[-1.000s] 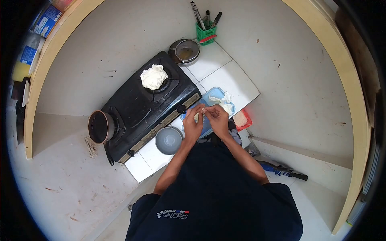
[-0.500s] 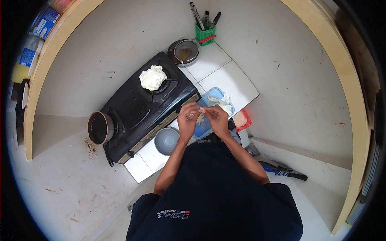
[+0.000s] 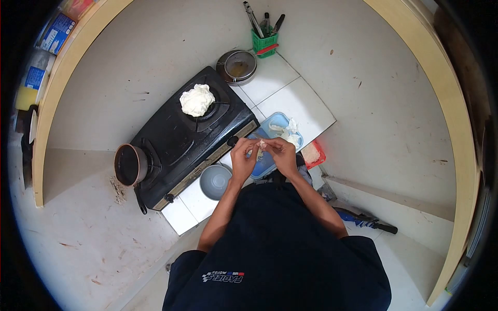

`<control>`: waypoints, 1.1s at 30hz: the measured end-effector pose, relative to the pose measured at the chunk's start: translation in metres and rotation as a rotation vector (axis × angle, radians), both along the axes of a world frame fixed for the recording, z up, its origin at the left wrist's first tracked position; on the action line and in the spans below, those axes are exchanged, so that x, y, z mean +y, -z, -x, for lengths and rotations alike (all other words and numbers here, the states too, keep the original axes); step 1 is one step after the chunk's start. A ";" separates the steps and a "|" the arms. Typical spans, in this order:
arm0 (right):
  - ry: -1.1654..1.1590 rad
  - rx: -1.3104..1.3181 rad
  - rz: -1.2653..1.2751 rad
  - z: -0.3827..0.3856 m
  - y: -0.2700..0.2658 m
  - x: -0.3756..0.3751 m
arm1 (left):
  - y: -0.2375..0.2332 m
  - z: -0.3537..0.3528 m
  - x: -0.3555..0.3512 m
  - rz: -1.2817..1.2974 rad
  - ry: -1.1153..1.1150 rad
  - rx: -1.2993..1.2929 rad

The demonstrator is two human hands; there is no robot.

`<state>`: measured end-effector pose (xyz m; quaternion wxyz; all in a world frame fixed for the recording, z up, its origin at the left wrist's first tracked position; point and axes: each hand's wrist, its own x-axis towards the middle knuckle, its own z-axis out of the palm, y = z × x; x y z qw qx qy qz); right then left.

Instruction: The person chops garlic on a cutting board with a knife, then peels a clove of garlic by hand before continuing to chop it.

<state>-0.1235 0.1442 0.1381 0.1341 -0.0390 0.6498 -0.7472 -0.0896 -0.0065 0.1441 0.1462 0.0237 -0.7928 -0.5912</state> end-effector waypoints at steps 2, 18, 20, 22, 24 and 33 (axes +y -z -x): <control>-0.005 -0.006 -0.019 0.002 0.007 0.006 | -0.006 0.000 0.000 0.051 0.046 0.027; -0.120 -0.055 0.014 -0.002 -0.001 0.014 | -0.002 -0.004 -0.002 -0.329 0.035 -0.127; -0.070 0.007 0.003 -0.006 0.006 0.011 | 0.007 -0.008 0.005 -0.494 0.027 -0.169; -0.021 0.068 -0.009 -0.007 0.003 0.006 | 0.008 -0.011 0.010 -0.659 0.016 -0.211; 0.022 0.108 -0.050 -0.009 0.000 0.005 | 0.010 -0.013 0.012 -0.681 0.005 -0.214; -0.028 0.127 -0.122 -0.008 -0.003 0.003 | 0.009 -0.012 0.011 -0.650 -0.067 -0.208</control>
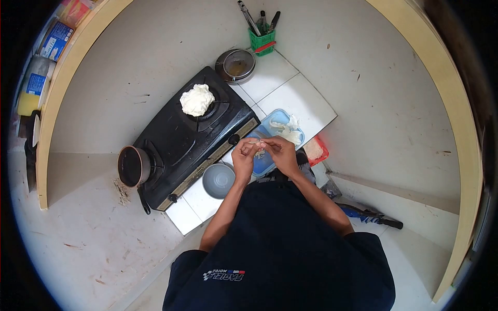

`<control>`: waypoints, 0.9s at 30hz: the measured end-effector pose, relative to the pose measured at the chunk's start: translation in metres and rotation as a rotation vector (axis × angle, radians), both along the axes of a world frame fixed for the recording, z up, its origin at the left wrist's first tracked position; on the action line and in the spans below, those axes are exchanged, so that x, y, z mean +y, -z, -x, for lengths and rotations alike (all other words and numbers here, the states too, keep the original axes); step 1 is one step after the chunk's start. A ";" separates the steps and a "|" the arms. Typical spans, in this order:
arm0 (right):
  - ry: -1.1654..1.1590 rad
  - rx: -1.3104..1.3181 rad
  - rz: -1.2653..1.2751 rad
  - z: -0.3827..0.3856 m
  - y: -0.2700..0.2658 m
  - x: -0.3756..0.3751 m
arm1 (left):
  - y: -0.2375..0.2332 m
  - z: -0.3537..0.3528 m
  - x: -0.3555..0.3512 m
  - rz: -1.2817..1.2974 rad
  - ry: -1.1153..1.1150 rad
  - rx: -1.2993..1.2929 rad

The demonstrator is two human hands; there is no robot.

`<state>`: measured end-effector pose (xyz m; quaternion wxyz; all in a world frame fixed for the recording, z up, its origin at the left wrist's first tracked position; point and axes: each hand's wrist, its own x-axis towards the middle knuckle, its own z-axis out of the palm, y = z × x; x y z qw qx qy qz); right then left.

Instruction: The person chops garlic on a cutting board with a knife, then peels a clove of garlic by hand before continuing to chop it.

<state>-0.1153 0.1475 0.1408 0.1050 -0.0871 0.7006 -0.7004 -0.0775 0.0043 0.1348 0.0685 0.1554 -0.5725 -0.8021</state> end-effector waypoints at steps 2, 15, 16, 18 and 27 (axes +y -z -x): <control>-0.017 -0.010 -0.025 0.000 0.004 0.002 | -0.005 0.000 -0.002 0.017 0.003 -0.037; -0.309 0.244 -0.256 0.019 -0.027 0.014 | -0.017 0.019 -0.048 0.113 0.342 -0.206; -0.310 0.245 -0.257 0.019 -0.027 0.014 | -0.020 0.018 -0.049 0.111 0.340 -0.205; -0.312 0.182 -0.216 0.018 -0.028 0.013 | -0.026 0.018 -0.049 0.075 0.338 -0.260; -0.091 -0.358 0.339 0.015 -0.008 0.006 | -0.041 0.009 -0.038 -0.149 0.235 -0.038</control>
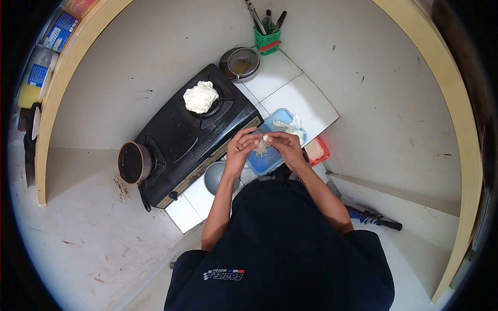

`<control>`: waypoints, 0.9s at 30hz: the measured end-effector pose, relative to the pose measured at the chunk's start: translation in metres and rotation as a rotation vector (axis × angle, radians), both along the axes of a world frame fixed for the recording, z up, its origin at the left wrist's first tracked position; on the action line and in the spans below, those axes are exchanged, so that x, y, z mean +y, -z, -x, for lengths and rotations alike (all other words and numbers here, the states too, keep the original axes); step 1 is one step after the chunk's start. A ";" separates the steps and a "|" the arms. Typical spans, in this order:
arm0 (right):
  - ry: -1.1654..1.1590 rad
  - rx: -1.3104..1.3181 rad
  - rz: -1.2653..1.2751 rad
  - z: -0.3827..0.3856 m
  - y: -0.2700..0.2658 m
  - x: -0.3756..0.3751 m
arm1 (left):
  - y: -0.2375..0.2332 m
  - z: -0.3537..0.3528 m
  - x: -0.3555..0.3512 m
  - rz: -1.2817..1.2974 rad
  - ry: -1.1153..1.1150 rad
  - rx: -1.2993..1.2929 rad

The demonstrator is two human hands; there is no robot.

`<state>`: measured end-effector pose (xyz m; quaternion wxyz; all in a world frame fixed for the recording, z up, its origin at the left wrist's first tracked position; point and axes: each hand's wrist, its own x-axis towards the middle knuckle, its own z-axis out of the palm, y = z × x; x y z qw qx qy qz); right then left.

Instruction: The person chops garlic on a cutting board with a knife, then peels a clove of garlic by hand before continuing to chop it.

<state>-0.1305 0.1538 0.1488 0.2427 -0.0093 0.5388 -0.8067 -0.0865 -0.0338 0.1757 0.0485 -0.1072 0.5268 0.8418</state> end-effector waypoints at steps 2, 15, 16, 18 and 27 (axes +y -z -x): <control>0.002 -0.094 0.133 -0.007 -0.002 -0.006 | 0.006 -0.002 0.003 0.131 0.011 0.088; -0.079 -0.390 0.335 -0.008 0.008 -0.006 | 0.009 -0.008 0.015 0.354 -0.043 0.289; -0.082 -0.390 0.334 -0.006 0.009 -0.007 | 0.013 -0.010 0.018 0.322 -0.094 0.260; -0.086 -0.380 0.232 -0.006 0.011 -0.009 | 0.019 -0.016 0.021 0.407 -0.143 0.243; -0.115 -0.359 0.043 -0.019 0.041 -0.003 | 0.059 -0.032 0.024 0.483 -0.271 0.136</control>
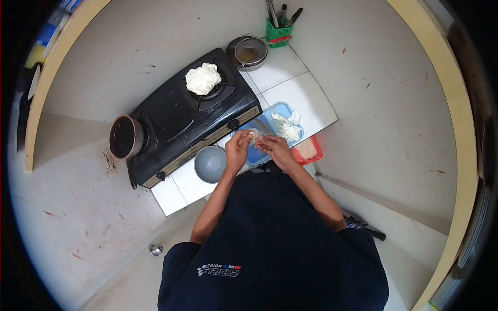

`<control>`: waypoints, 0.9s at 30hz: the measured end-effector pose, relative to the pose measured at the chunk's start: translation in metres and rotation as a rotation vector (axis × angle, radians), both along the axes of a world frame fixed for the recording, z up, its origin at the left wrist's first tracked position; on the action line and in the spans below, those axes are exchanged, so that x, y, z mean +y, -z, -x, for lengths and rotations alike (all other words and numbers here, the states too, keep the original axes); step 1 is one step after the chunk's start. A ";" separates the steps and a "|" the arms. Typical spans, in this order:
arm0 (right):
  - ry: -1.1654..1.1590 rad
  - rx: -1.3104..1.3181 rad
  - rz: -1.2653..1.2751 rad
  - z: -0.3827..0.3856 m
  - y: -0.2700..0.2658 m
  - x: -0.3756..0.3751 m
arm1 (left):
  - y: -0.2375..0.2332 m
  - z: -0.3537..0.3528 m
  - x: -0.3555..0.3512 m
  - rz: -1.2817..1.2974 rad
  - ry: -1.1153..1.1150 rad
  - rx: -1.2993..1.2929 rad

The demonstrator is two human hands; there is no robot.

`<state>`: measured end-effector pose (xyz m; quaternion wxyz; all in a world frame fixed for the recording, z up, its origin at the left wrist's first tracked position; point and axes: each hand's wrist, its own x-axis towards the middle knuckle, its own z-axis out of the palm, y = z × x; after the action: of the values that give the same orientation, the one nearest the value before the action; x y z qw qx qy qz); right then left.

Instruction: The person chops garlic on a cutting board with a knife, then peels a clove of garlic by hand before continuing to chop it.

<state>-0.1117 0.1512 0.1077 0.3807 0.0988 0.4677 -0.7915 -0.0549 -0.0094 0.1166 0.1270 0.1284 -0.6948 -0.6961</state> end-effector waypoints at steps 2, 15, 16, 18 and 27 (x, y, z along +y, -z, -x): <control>-0.039 0.055 -0.067 0.004 0.010 0.009 | 0.015 -0.002 -0.003 -0.077 -0.023 -0.048; -0.302 1.255 -1.049 -0.004 0.074 0.056 | 0.085 -0.027 0.006 -0.704 -0.249 -0.314; -0.308 1.255 -1.042 -0.003 0.071 0.055 | 0.086 -0.029 0.007 -0.750 -0.249 -0.303; -0.326 1.328 -1.023 -0.001 0.060 0.050 | 0.088 -0.034 0.010 -0.763 -0.231 -0.275; -0.194 0.106 0.052 0.001 0.024 0.010 | 0.046 -0.024 0.043 -0.798 -0.230 -0.163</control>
<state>-0.1124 0.1612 0.0837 0.4328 0.0011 0.4738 -0.7670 -0.0313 0.0338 0.0707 0.0888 0.2990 -0.3595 -0.8795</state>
